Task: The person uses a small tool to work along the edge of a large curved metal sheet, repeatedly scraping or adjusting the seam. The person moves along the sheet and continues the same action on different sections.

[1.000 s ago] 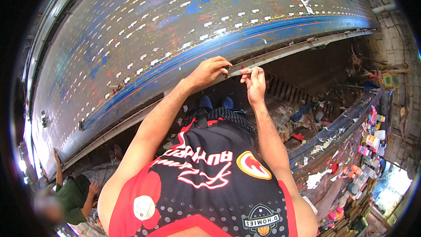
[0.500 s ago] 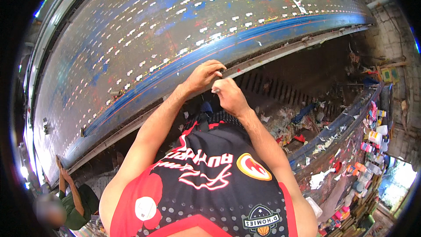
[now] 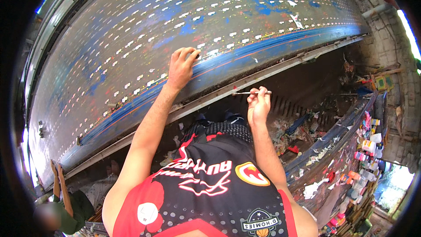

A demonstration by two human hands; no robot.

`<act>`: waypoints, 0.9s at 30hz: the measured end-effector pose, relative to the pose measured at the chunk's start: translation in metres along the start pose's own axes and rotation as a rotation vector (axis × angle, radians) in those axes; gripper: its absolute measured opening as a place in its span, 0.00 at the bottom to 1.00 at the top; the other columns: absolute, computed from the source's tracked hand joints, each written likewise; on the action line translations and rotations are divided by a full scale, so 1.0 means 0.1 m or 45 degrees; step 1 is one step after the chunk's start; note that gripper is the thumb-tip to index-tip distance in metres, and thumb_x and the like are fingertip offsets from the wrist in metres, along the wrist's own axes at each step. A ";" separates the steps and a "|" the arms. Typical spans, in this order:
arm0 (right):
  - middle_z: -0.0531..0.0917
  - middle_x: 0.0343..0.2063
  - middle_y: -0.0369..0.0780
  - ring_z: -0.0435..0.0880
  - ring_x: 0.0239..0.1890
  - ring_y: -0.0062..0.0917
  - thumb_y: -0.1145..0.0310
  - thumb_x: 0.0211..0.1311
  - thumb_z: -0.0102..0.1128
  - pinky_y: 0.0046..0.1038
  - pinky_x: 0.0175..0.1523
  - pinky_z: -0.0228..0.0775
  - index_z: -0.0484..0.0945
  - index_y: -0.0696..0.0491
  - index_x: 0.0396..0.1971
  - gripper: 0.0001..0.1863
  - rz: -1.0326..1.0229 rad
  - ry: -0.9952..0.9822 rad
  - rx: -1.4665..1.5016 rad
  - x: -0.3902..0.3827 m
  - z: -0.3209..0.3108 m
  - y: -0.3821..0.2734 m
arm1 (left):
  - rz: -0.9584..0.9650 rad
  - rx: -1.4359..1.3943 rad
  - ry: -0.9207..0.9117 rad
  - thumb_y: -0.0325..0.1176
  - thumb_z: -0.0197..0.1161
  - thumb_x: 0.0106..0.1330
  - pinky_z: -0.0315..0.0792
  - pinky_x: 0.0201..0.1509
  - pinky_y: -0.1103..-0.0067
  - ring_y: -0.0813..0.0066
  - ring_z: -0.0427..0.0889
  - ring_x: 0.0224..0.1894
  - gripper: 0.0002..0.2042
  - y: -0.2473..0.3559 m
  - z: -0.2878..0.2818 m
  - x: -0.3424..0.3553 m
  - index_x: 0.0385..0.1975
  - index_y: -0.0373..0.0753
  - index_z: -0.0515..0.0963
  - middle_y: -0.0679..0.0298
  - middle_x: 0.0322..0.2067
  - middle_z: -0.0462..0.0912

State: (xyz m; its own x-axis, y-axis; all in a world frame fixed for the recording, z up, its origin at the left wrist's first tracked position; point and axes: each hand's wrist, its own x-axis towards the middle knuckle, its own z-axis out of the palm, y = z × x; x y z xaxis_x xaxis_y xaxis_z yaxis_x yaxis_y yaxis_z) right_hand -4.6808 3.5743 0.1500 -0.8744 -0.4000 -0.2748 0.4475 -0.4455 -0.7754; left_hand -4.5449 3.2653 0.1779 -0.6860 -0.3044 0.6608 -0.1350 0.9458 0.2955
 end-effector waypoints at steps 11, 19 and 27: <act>0.83 0.38 0.39 0.78 0.34 0.20 0.55 0.86 0.51 0.23 0.38 0.73 0.75 0.51 0.45 0.14 0.097 -0.152 0.029 0.95 -0.29 -0.54 | -0.244 0.089 -0.264 0.18 0.67 0.61 0.76 0.60 0.62 0.53 0.82 0.55 0.19 0.53 0.38 0.19 0.53 0.39 0.83 0.57 0.53 0.86; 0.85 0.35 0.39 0.79 0.32 0.20 0.54 0.84 0.55 0.23 0.36 0.72 0.77 0.50 0.43 0.14 0.073 0.030 0.202 2.43 -1.53 -1.83 | -0.639 -0.133 -0.116 0.20 0.71 0.64 0.79 0.49 0.65 0.52 0.86 0.42 0.08 1.89 1.31 0.34 0.42 0.37 0.86 0.56 0.38 0.89; 0.84 0.37 0.41 0.79 0.33 0.21 0.57 0.87 0.50 0.26 0.38 0.75 0.75 0.52 0.45 0.13 0.202 -0.173 0.101 3.40 -1.81 -2.22 | -0.510 -0.329 -0.264 0.25 0.72 0.66 0.81 0.51 0.65 0.54 0.88 0.45 0.07 3.22 2.30 1.27 0.43 0.37 0.87 0.56 0.40 0.89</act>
State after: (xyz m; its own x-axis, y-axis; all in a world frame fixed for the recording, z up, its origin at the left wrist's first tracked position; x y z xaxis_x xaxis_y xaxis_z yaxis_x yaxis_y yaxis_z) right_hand -5.1111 3.6824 0.1262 -0.7607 -0.5722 -0.3064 0.5957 -0.4279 -0.6798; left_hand -4.8399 3.5579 0.1980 -0.7478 -0.5829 0.3179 -0.2530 0.6929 0.6752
